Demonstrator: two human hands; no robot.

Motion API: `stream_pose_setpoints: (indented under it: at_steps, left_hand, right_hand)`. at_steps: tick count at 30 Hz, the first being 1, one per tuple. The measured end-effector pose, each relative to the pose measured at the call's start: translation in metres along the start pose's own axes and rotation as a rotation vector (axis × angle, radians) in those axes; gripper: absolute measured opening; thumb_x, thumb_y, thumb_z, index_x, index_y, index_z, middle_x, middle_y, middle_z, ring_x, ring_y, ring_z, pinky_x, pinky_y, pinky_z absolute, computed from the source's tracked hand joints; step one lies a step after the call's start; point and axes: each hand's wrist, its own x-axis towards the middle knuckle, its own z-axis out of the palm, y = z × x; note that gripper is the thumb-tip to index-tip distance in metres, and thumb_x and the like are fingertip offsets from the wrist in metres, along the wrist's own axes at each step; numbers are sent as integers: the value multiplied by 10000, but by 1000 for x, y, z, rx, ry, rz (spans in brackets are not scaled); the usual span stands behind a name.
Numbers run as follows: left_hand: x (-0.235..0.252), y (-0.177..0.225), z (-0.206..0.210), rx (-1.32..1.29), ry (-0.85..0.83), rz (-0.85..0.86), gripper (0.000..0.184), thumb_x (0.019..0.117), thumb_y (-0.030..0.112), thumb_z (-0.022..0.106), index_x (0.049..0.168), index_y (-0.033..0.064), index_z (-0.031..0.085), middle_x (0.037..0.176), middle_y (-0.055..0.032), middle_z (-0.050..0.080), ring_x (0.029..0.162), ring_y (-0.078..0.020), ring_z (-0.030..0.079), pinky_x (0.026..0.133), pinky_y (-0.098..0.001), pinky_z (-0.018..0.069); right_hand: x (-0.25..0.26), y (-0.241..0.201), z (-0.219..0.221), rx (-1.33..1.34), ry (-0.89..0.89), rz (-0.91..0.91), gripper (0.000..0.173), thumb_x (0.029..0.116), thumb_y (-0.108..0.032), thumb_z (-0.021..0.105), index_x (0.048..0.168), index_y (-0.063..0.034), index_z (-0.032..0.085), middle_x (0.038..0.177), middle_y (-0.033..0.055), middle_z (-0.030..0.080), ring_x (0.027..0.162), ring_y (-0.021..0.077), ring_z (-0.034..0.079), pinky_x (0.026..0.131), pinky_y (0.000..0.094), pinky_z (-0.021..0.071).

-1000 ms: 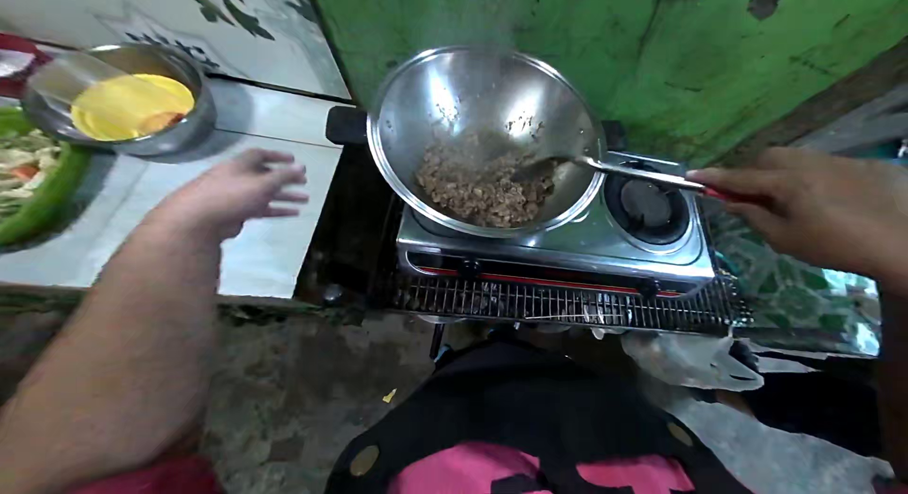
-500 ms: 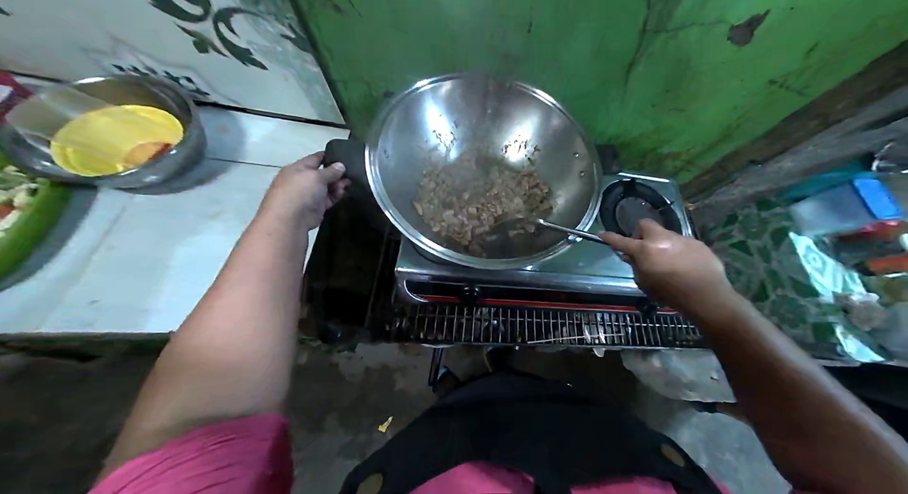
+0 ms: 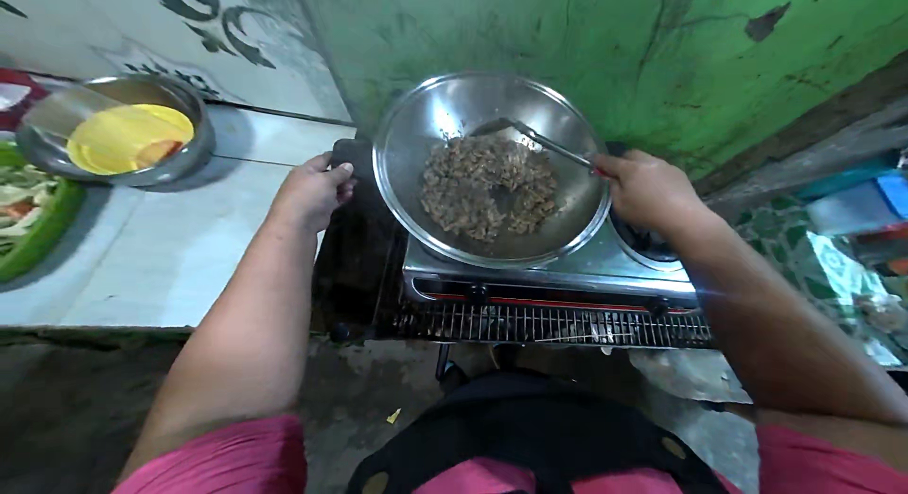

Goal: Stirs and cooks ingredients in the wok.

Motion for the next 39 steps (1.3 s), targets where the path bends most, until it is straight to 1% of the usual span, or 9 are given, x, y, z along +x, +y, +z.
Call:
stream_pose_setpoints:
  at_steps: [4,8,13,17,21,26,31,36,39]
  left_hand:
    - [0,0,0,-21,1,-4,376,1069,219,547,1440,170,515,1055,-15,620,791,-40,592,740,-219,516]
    - [1,-2,0,-29,4,-8,376,1064,233,559,1435,180,523,1039,-10,628,798,-43,603,751,-223,521]
    - [-1,-1,3,-43,33,-14,366,1062,229,568,1423,178,539,1039,-16,631,795,-44,600,750,-230,519]
    - [-1,-3,3,-31,35,6,362,1059,237,571,1415,179,549,1011,-13,634,782,-50,598,743,-235,519]
    - [-1,-1,2,-12,16,11,383,1067,230,550,1443,165,518,1016,-13,631,774,-46,597,738,-229,518]
    - [-1,-1,2,-39,25,0,384,1059,232,573,1436,172,529,1004,-21,633,763,-49,602,724,-223,521]
    - [0,-1,2,-40,18,-9,393,1063,236,566,1448,179,517,1019,-21,630,780,-50,603,737,-227,521]
    - [2,-3,3,-30,23,-2,384,1060,245,572,1434,178,524,1009,-14,626,766,-43,599,728,-219,519]
    - [1,-3,3,-23,30,-2,385,1058,247,573,1432,171,527,1011,-11,628,762,-41,596,728,-219,517]
  right_hand:
    - [17,-17,24,-5,-76,-161,474,1057,-147,542,1481,-358,567,1351,216,596,1172,436,627,910,655,526]
    - [8,19,10,-145,-168,-210,528,1022,-79,570,1449,-387,597,1336,196,609,1117,436,651,860,673,541]
    - [-9,26,-19,-187,-18,-196,477,1026,-112,582,1382,-423,649,1280,165,631,1094,423,649,801,660,538]
    - [-18,-15,6,-61,126,-388,541,992,-22,561,1407,-362,637,1209,204,642,1073,436,646,810,621,551]
    - [-22,-26,35,-70,90,-520,544,946,37,591,1330,-330,707,1117,187,650,920,397,679,691,580,573]
    - [-17,6,53,-253,307,-484,495,932,95,595,1278,-235,722,1100,234,655,995,500,634,645,600,526]
    - [-27,36,25,-181,231,-256,550,929,57,609,1342,-294,700,1180,237,629,1059,488,629,675,624,546]
    - [-33,-13,47,-72,230,-404,584,901,86,604,1285,-336,729,1131,194,658,1042,438,647,678,590,560]
    - [-18,-48,72,-114,219,-432,475,949,39,603,1293,-266,724,1223,186,656,1095,452,644,683,574,574]
